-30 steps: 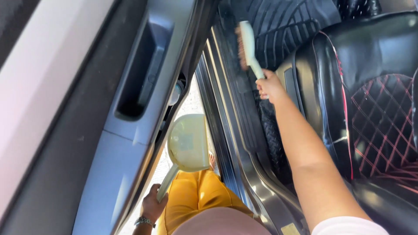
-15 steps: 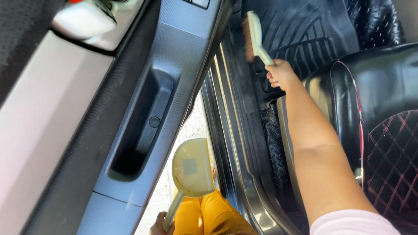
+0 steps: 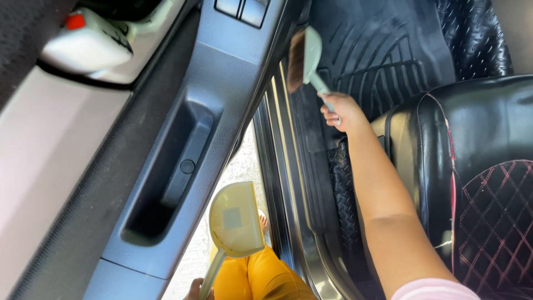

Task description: The person uses a small brush and dustpan to sweep the floor mats and door sill area of a car. They brush debris from the textured rubber mat and the crevices along the door threshold, moving the dustpan to collect the dirt.

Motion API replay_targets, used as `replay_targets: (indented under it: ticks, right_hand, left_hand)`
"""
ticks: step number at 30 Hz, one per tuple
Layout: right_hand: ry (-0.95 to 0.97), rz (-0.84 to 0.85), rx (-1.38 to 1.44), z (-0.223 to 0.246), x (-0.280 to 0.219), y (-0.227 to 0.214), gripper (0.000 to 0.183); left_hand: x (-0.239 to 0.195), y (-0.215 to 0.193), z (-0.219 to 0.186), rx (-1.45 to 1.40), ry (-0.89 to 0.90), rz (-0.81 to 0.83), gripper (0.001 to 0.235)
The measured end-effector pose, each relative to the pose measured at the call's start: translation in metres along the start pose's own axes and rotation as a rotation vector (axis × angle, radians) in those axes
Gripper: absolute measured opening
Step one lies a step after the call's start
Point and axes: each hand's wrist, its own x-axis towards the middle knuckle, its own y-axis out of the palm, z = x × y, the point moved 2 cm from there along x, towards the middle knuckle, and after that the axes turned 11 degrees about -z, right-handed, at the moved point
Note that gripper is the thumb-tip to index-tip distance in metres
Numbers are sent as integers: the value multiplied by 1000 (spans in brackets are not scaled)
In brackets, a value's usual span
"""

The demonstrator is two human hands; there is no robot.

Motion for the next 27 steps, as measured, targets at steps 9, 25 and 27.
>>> replay_targets:
  ticks: [9, 25, 27]
  right_hand:
    - [-55, -128, -57, -109, 51, 66, 13]
    - [-137, -352, -615, -200, -39, 44, 58]
    - [-269, -400, -748, -274, -36, 12, 51]
  left_hand:
    - [10, 8, 2, 146, 140, 17, 34]
    - [32, -2, 17, 225, 210, 64, 37]
    - [35, 0, 12, 206, 235, 81, 39]
